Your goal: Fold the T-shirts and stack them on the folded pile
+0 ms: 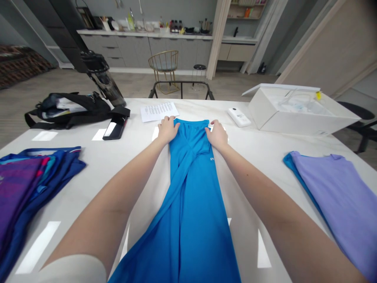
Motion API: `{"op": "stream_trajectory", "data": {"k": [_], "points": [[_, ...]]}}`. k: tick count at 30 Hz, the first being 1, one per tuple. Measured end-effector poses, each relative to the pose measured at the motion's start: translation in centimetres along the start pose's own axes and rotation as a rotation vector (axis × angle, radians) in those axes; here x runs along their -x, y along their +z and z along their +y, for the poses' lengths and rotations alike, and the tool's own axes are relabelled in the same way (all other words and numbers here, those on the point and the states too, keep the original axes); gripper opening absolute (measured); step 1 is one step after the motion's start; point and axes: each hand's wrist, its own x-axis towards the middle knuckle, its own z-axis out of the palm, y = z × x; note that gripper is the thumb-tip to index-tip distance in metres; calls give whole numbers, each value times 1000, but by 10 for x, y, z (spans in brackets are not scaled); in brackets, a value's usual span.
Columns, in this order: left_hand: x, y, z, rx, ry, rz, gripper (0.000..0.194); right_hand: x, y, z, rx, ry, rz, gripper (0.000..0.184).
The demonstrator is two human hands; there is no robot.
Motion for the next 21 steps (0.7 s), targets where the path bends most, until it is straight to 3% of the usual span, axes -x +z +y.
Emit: {"op": "stream_trajectory", "data": {"k": [2, 4, 8, 14, 21], "points": [[17, -9, 1, 22, 74, 4, 34, 16, -7, -7, -33, -145, 1, 28], [39, -22, 4, 56, 143, -19, 27, 37, -14, -15, -90, -319, -95, 19], [104, -46, 12, 167, 223, -96, 19, 91, -25, -21, -227, -525, -255, 12], [219, -80, 8, 229, 222, -219, 16, 185, -40, -27, -278, -561, -307, 18], [325, -120, 5, -87, 131, -240, 32, 266, -58, -55, -82, -546, -330, 31]]}}
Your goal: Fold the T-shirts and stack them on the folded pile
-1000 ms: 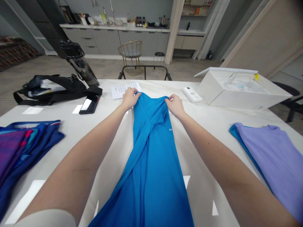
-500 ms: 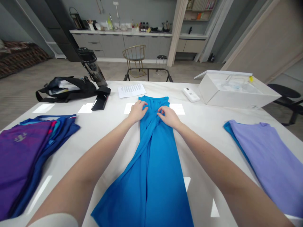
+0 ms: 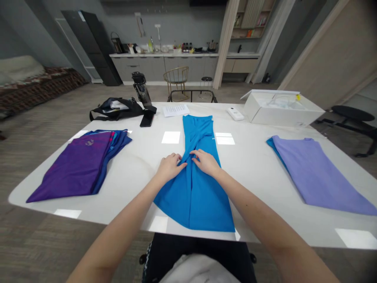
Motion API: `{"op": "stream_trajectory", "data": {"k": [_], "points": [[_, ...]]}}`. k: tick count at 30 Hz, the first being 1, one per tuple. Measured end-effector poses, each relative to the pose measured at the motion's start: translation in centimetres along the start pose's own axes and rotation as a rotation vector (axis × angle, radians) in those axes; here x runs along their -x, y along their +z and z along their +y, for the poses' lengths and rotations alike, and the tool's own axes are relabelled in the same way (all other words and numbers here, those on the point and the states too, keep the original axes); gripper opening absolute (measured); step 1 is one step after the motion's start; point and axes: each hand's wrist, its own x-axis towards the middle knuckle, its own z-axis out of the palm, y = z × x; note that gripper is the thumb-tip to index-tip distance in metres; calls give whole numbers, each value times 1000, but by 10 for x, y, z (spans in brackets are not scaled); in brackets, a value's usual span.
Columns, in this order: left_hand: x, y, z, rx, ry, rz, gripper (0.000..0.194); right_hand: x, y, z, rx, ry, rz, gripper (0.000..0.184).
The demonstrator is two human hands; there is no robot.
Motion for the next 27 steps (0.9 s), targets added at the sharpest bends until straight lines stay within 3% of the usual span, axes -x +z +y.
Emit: {"op": "stream_trajectory", "data": {"k": [5, 8, 15, 19, 22, 27], "points": [[56, -1, 5, -180, -117, 53, 22, 24, 2, -39, 82, 45, -38, 35], [80, -4, 7, -175, -148, 78, 21, 37, 2, -56, 85, 43, -38, 36], [114, -12, 32, -114, 95, 166, 24, 74, 5, -82, 64, 12, 26, 43], [137, -8, 41, -140, 158, 158, 28, 95, 11, -91, 93, 26, 43, 29], [158, -1, 37, -193, 65, 196, 31, 108, 14, -95, 118, 55, 61, 30], [181, 5, 23, -185, -165, 234, 20, 130, 16, -103, 84, 99, 79, 24]]}}
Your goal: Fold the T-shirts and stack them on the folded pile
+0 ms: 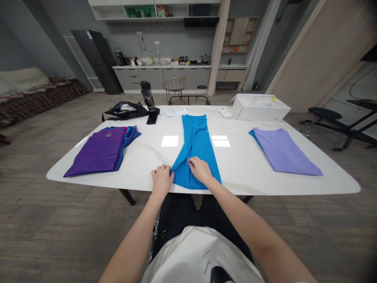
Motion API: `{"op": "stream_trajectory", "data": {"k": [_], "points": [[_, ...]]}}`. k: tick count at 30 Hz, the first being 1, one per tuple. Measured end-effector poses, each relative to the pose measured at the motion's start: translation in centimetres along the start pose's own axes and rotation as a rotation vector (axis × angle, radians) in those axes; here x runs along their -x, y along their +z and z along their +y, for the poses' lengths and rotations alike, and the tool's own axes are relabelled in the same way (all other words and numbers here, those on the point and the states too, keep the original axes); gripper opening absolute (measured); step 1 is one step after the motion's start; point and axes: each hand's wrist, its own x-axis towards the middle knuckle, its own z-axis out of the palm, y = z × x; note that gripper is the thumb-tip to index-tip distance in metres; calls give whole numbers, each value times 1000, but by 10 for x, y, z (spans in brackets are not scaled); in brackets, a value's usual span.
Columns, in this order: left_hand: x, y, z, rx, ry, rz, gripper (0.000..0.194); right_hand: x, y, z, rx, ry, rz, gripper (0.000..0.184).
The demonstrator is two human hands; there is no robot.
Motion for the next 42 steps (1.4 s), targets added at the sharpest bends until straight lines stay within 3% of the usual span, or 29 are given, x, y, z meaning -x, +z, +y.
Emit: {"op": "stream_trajectory", "data": {"k": [4, 9, 13, 19, 23, 30, 37, 39, 42], "points": [[4, -5, 0, 205, 7, 58, 20, 20, 2, -12, -149, -44, -10, 28], [8, -5, 14, 447, 193, 102, 20, 34, 1, -23, -273, -43, 44, 46], [17, -1, 27, 568, 273, 96, 26, 36, 2, -24, -281, -39, 79, 31], [26, -1, 29, 290, 104, 57, 39, 41, -8, -14, -369, 23, 163, 25], [30, -3, 21, 258, 57, 31, 22, 50, -20, -3, -397, 13, 204, 25], [37, -18, 27, 316, 241, 90, 26, 76, -30, 13, -313, -36, 176, 22], [42, -32, 39, 253, 328, 139, 34, 87, -63, 12, -290, -80, 230, 21], [44, -31, 38, 223, 382, 113, 35, 90, -64, 16, -246, -72, 213, 21], [46, -24, 32, 161, 483, -7, 33, 97, -56, 27, -143, -35, 54, 20]]}}
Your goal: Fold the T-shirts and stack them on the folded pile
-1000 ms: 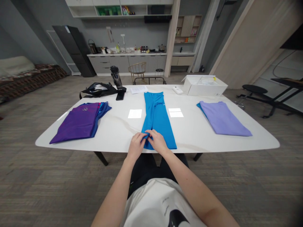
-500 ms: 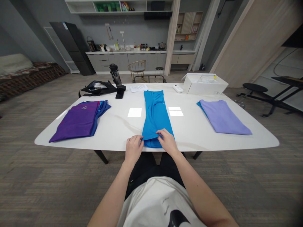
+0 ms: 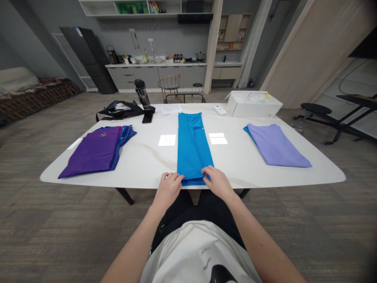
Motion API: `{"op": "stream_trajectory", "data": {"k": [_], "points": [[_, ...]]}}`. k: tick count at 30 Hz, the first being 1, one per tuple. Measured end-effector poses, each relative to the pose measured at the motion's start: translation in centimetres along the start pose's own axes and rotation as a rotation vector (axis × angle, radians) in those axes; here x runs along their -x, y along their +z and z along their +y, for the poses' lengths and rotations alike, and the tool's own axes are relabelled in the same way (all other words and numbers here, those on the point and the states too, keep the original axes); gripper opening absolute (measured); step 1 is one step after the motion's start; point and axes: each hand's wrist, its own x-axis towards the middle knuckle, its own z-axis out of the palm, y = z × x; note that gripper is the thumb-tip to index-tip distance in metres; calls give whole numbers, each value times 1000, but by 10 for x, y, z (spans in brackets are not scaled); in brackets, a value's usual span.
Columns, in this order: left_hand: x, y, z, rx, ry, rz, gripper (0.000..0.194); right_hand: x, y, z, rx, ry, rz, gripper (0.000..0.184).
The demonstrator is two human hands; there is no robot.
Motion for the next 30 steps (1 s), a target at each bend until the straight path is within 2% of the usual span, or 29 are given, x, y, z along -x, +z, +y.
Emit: {"op": "stream_trajectory", "data": {"k": [2, 4, 9, 17, 22, 26, 30], "points": [[3, 6, -6, 8, 43, -90, 29, 6, 6, 7, 38, 16, -104, 20], [5, 10, -13, 57, 66, -133, 26, 12, 9, 11, 41, 2, -127, 20], [5, 10, -23, 170, 69, -122, 23, 18, 7, 11, 22, -48, -39, 20], [6, 5, -15, 212, 68, -148, 20, 23, 11, 14, 49, -29, -67, 22], [1, 11, -22, 263, 32, -63, 26, 25, 6, 14, 42, -23, -23, 26], [-4, 17, -35, 175, 56, -140, 32, 24, 5, 17, 37, -32, -126, 27], [-6, 14, -51, 198, 101, -190, 31, 25, 3, 24, -6, -31, -187, 28]]}}
